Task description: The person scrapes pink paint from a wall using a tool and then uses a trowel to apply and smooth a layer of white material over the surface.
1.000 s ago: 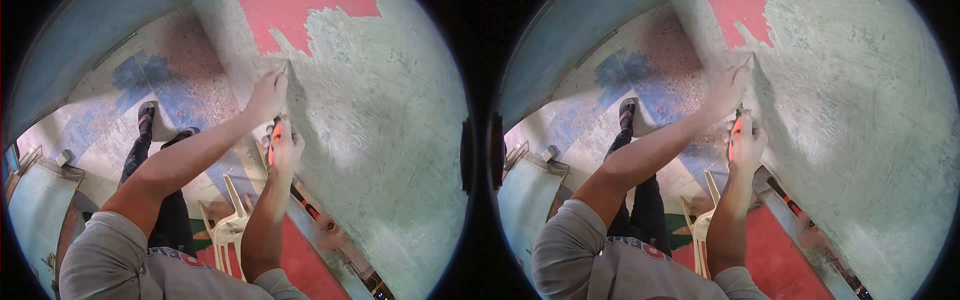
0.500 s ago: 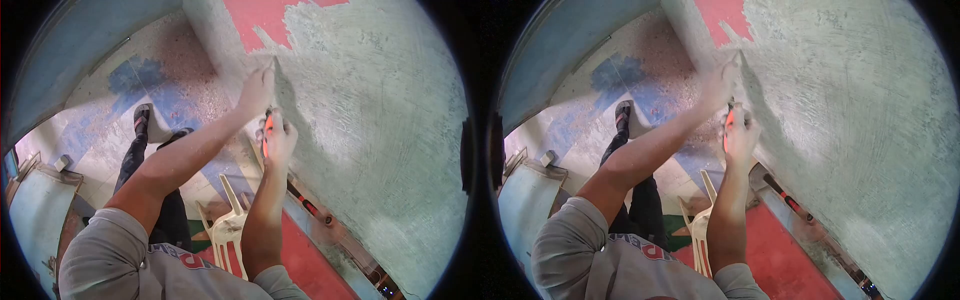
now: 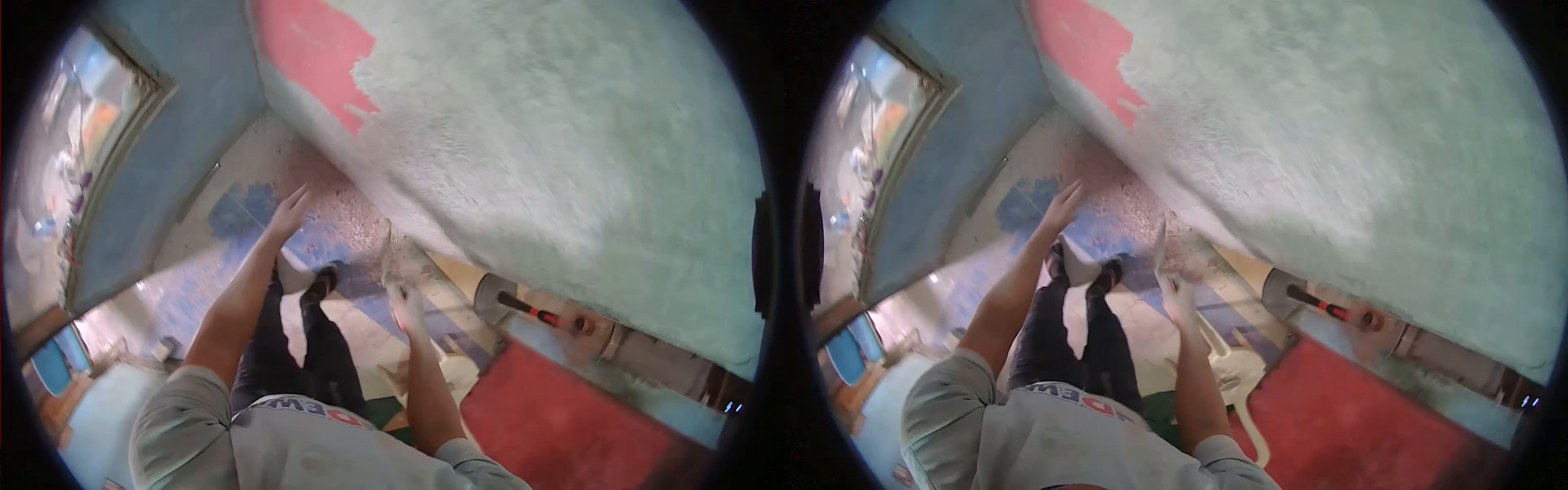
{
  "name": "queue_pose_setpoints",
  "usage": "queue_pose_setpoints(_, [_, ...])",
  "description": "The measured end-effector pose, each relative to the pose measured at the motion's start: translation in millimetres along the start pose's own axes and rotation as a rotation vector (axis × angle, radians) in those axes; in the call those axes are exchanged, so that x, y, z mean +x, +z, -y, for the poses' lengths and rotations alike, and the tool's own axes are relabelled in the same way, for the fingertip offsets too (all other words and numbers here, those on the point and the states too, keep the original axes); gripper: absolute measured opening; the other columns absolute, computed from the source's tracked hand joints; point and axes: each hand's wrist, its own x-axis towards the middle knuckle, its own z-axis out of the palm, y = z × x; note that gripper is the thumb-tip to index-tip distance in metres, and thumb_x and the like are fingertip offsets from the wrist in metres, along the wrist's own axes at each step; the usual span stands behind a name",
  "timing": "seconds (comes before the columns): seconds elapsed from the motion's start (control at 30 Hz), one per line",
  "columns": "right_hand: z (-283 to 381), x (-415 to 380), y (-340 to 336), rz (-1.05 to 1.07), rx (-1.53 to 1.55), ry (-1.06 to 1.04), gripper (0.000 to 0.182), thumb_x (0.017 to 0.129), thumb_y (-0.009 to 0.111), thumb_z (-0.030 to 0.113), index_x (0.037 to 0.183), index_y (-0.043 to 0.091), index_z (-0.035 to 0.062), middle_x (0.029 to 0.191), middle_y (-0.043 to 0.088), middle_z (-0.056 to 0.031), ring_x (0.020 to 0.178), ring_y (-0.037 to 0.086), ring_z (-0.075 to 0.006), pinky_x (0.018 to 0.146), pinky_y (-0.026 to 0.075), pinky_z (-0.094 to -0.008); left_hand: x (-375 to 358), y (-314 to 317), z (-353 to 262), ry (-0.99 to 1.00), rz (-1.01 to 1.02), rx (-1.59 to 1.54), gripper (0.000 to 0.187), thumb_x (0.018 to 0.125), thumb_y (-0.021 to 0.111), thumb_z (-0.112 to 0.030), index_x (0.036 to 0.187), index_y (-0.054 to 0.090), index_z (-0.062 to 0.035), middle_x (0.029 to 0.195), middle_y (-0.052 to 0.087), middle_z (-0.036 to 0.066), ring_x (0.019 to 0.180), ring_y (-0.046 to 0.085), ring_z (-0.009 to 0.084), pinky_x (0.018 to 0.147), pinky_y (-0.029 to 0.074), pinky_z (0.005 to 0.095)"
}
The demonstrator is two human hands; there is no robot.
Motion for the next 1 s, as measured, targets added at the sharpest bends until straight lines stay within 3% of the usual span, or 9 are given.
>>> queue_pose_setpoints(0.1, [-154.9, -121.3, -13.1, 0.112, -0.360, 0.180, 0.052, 0.087, 0.070, 0.047, 0.110, 0.070, 0.0001, 0.101, 0.070, -0.0245, 0.100, 0.069, -0.0371, 0.081, 0.051, -0.0464, -108.9, -130.0, 34.8, -0.414, -0.040, -0.083, 0.057, 0.101, 0.056, -0.036, 0.148, 0.049, -0.0035, 0.146, 0.054, 0.010, 0.128, 0.054, 0.0254, 0.103, 0.046, 0.0372])
queue_pose_setpoints(0.2, [-262.1, -262.0, -29.1, 0.221, -0.229, 0.613, 0.039, 0.086, 0.075, 0.036, 0.109, 0.073, 0.0042, 0.073, 0.069, -0.0141, 0.059, 0.067, -0.0282, 0.058, 0.055, -0.0399, -234.4, -267.3, 165.0, -0.497, -0.750, -0.322, 0.068, 0.103, 0.047, -0.050, 0.153, 0.036, -0.0050, 0.150, 0.047, 0.017, 0.131, 0.051, 0.0308, 0.100, 0.049, 0.0473])
queue_pose_setpoints(0.23, [-354.2, -324.0, -19.1, 0.085, 0.634, 0.642, 0.035, 0.088, 0.073, 0.028, 0.114, 0.069, 0.0054, 0.064, 0.061, -0.0084, 0.044, 0.059, -0.0232, 0.042, 0.048, -0.0368, -227.7, -291.9, 153.0, -0.466, -0.728, -0.284, 0.068, 0.103, 0.047, -0.050, 0.153, 0.036, -0.0050, 0.150, 0.047, 0.017, 0.131, 0.051, 0.0308, 0.100, 0.049, 0.0473])
queue_pose_setpoints(0.33, [-461.5, -416.3, 62.0, -0.487, 0.564, 1.036, 0.021, 0.094, 0.064, 0.025, 0.099, 0.064, 0.0046, 0.068, 0.060, -0.0097, 0.043, 0.058, -0.0236, 0.040, 0.046, -0.0367, -349.9, -349.2, 170.1, -0.497, -0.513, -0.134, 0.058, 0.100, 0.051, -0.045, 0.140, 0.045, -0.0032, 0.134, 0.054, 0.019, 0.120, 0.056, 0.0321, 0.094, 0.050, 0.0467])
queue_pose_setpoints(0.4, [-266.1, -441.2, 28.2, -0.777, 0.756, 1.062, 0.021, 0.094, 0.064, 0.025, 0.095, 0.060, 0.0046, 0.063, 0.057, -0.0102, 0.038, 0.053, -0.0244, 0.036, 0.042, -0.0384, -385.1, -366.6, 169.4, -0.558, -0.357, 0.000, 0.052, 0.098, 0.053, -0.041, 0.132, 0.051, -0.0020, 0.124, 0.058, 0.021, 0.113, 0.058, 0.0330, 0.090, 0.051, 0.0463])
queue_pose_setpoints(0.57, [-360.7, -476.2, 194.4, -0.899, 0.051, 0.565, 0.030, 0.101, 0.057, 0.029, 0.082, 0.062, 0.0058, 0.066, 0.056, -0.0063, 0.056, 0.062, -0.0230, 0.054, 0.052, -0.0415, -307.7, -355.2, 130.5, -0.724, 0.062, 0.440, 0.038, 0.093, 0.060, -0.032, 0.111, 0.066, 0.0011, 0.098, 0.070, 0.024, 0.094, 0.065, 0.0352, 0.079, 0.052, 0.0452])
queue_pose_setpoints(0.7, [-195.6, -469.4, 227.1, -0.694, 0.620, 1.167, 0.048, 0.089, 0.064, 0.048, 0.101, 0.070, 0.0028, 0.070, 0.067, -0.0135, 0.060, 0.067, -0.0270, 0.050, 0.050, -0.0428, -172.5, -280.1, 10.3, -0.380, 0.205, 0.435, 0.045, 0.098, 0.057, -0.028, 0.137, 0.058, -0.0058, 0.107, 0.069, 0.005, 0.080, 0.064, 0.0175, 0.061, 0.049, 0.0328])
queue_pose_setpoints(0.83, [-200.5, -486.8, 340.8, -0.705, 0.493, 1.192, 0.043, 0.086, 0.071, 0.045, 0.095, 0.073, 0.0028, 0.076, 0.069, -0.0148, 0.061, 0.068, -0.0264, 0.051, 0.052, -0.0414, -175.9, -240.8, -121.6, 0.095, 0.205, 0.242, 0.050, 0.102, 0.055, -0.028, 0.147, 0.049, -0.0087, 0.134, 0.061, 0.007, 0.119, 0.060, 0.0229, 0.095, 0.049, 0.0352])
queue_pose_setpoints(1.0, [-135.3, -532.1, 359.7, -0.667, 0.761, 1.301, 0.031, 0.084, 0.075, 0.035, 0.095, 0.075, 0.0065, 0.081, 0.073, -0.0137, 0.066, 0.071, -0.0260, 0.055, 0.056, -0.0383, -187.9, -285.8, -83.1, -0.051, 0.239, 0.307, 0.055, 0.100, 0.058, -0.032, 0.148, 0.047, -0.0074, 0.141, 0.058, 0.010, 0.119, 0.060, 0.0264, 0.094, 0.049, 0.0374])
